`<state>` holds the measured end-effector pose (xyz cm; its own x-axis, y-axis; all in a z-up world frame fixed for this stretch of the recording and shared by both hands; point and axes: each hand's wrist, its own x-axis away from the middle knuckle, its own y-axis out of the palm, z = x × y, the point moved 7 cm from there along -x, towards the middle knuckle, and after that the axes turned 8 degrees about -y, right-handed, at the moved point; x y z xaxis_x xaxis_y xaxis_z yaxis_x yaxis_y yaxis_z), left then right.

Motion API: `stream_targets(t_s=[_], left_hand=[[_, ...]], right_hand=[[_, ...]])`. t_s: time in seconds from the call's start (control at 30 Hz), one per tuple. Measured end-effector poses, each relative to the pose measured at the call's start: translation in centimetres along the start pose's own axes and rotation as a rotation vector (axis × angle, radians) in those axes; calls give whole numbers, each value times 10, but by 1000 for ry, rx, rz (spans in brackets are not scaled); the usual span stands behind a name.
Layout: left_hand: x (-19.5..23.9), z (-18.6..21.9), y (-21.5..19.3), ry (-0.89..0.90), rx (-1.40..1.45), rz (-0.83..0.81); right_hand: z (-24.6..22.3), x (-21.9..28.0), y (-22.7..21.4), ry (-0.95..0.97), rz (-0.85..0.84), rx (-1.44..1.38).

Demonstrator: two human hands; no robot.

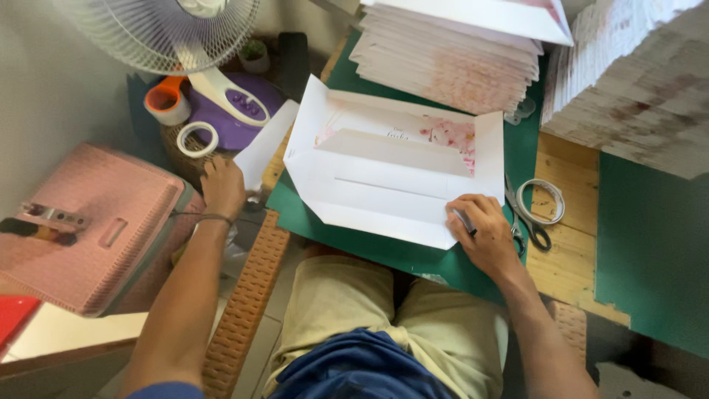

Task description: The person assembles paper envelopes by folding the flaps and securing them with adhesive tape. They use scissors to cut the tape and smooth the edges, working through a stack of envelopes on a green cutting mat.

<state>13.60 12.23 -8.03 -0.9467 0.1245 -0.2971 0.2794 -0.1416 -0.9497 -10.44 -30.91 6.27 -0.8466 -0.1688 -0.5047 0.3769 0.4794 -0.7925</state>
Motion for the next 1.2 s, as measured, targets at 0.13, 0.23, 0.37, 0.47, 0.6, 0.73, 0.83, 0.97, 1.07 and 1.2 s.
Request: stream_targets(t_s=[0.13, 0.23, 0.37, 0.47, 0.6, 0.73, 0.83, 0.97, 1.07, 1.2], left_hand=[[-9, 52, -152, 230, 448, 260], [10, 65, -239, 319, 943, 439], [9, 89, -249, 73, 1240, 400], [17, 127, -191, -10, 1125, 156], [23, 157, -134, 311, 821, 143], [34, 165, -115, 463, 583, 121], [36, 163, -120, 360, 448, 74], [43, 165, -133, 404, 395, 64], [45, 164, -132, 400, 385, 43], [47, 162, -131, 386, 361, 55]], right_hand=[[1, 1, -1, 6, 9, -13], [5, 3, 1, 29, -17, -21], [10, 10, 3, 30, -13, -44], [14, 17, 3, -69, 7, -54], [48, 34, 7, 328, 86, -579], [53, 25, 10, 406, 32, -490], [35, 20, 8, 258, -1, -146], [16, 14, 3, 93, 84, 90], [17, 7, 1, 30, 61, 124], [24, 10, 0, 101, 54, 85]])
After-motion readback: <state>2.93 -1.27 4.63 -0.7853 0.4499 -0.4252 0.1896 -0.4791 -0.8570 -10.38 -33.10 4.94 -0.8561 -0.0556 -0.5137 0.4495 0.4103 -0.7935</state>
